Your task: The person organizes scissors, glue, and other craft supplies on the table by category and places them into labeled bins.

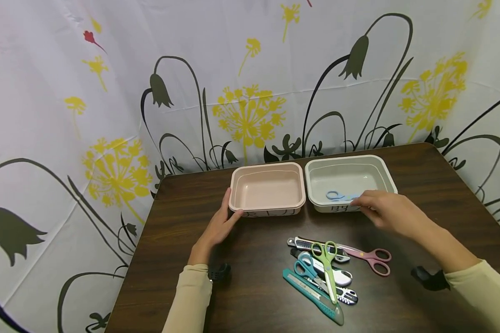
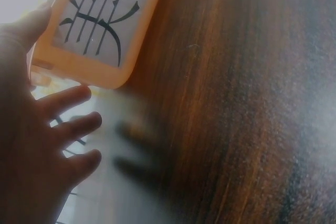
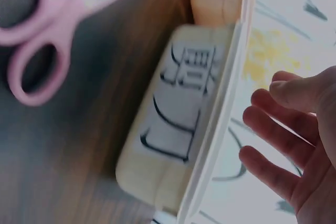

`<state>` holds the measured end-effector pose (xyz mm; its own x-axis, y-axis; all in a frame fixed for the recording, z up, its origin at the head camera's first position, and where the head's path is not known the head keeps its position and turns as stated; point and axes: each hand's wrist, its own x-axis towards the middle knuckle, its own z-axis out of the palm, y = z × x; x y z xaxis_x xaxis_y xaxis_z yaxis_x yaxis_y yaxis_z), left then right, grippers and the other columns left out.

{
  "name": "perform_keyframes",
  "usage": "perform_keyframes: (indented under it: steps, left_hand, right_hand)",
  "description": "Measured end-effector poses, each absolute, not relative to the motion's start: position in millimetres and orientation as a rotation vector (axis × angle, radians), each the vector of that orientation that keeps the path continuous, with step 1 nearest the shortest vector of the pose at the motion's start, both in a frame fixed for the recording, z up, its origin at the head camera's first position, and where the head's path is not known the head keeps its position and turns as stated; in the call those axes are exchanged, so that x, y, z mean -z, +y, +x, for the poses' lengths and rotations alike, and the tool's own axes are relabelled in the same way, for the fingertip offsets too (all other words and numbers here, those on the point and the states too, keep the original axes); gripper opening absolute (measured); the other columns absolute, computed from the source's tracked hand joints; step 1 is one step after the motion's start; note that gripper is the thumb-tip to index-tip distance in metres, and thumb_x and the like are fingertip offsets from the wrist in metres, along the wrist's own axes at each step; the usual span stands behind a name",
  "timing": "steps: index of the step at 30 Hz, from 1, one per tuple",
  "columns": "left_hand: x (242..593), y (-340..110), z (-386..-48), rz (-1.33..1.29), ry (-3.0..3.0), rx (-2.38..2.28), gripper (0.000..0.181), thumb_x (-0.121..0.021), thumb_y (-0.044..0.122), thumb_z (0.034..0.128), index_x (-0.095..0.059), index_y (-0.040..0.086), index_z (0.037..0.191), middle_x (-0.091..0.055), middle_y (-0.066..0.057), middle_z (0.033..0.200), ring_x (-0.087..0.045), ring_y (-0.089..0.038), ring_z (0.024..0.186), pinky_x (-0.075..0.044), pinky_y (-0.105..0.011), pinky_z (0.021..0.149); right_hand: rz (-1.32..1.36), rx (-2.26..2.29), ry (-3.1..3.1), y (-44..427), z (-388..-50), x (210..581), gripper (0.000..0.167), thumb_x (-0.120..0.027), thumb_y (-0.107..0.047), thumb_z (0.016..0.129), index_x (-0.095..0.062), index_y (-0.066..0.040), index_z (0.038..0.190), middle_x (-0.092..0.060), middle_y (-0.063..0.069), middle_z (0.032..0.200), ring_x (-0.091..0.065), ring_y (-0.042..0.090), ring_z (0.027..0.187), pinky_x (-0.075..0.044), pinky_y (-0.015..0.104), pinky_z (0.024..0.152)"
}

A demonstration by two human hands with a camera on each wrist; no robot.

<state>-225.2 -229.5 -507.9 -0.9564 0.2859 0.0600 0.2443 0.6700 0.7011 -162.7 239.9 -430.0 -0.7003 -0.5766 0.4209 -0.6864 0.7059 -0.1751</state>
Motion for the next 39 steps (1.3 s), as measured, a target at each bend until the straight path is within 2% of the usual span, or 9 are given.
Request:
perform_keyframes:
  steps: [5,9,14,17,24,32,39]
  left_hand:
    - [506,-230,-224,0.448,2.818,-1.177,0.081,-0.052,0.049,0.0992,0.002,0.034,0.158,-0.015,-0.004,0.162,-0.028,-0.032,0.143,-0.026,-0.057,0.109]
    - [507,-229,-225,0.456,2.815,-1.176,0.081,-0.051,0.050,0.0993,0.003,0.035,0.158,-0.014,-0.003,0.163,-0.027,-0.032,0.143,-0.026,-0.058,0.110]
    - [508,-229,-226,0.446,2.819,-1.181,0.081,-0.051,0.050,0.0990,0.002,0.035,0.158,-0.013,-0.001,0.163,-0.027,-0.031,0.143,-0.026,-0.058,0.110]
    - [507,-228,-225,0.449,2.817,-1.183,0.081,-0.051,0.050,0.0990,0.002,0.034,0.158,-0.013,-0.001,0.163,-0.026,-0.031,0.144,-0.026,-0.058,0.110]
    - [505,-228,-224,0.431,2.817,-1.182,0.081,-0.051,0.052,0.0986,0.003,0.038,0.157,-0.015,-0.001,0.162,-0.028,-0.031,0.143,-0.027,-0.057,0.109]
    - [506,-228,-224,0.448,2.827,-1.185,0.080,-0.051,0.050,0.0992,0.003,0.036,0.157,-0.015,-0.002,0.163,-0.028,-0.031,0.143,-0.027,-0.058,0.109]
    - [506,-228,-223,0.434,2.825,-1.188,0.081,-0.052,0.050,0.0988,0.003,0.036,0.157,-0.015,-0.002,0.162,-0.028,-0.031,0.143,-0.027,-0.057,0.110]
  right_hand:
    - [1.146,-0.422,-2.535,220,-144,446,0.026,-0.075,-0.001,0.077,-0.074,-0.013,0.101,-0.066,-0.004,0.100,-0.064,0.013,0.090,-0.055,0.036,0.069]
    - [1.280,-0.396,-2.552,201,-130,463,0.035,-0.077,0.000,0.076,-0.072,-0.012,0.109,-0.064,0.001,0.111,-0.063,0.017,0.098,-0.055,0.035,0.075]
    - [1.469,-0.301,-2.519,183,-123,482,0.055,-0.080,0.005,0.071,-0.068,-0.013,0.122,-0.058,0.009,0.129,-0.057,0.026,0.116,-0.051,0.042,0.090]
    - [1.554,-0.259,-2.475,178,-120,492,0.059,-0.079,0.005,0.071,-0.066,-0.012,0.126,-0.055,0.011,0.135,-0.052,0.030,0.124,-0.047,0.045,0.096]
    - [1.604,-0.166,-2.405,174,-116,504,0.050,-0.078,-0.008,0.079,-0.067,-0.014,0.127,-0.056,0.011,0.137,-0.051,0.029,0.126,-0.047,0.045,0.095]
    - [1.591,-0.081,-2.409,177,-117,508,0.049,-0.079,-0.011,0.078,-0.068,-0.020,0.126,-0.059,0.005,0.132,-0.051,0.026,0.125,-0.048,0.042,0.093]
    - [1.597,-0.088,-2.389,175,-118,508,0.045,-0.080,-0.014,0.078,-0.070,-0.019,0.122,-0.062,0.003,0.125,-0.054,0.025,0.122,-0.050,0.041,0.089]
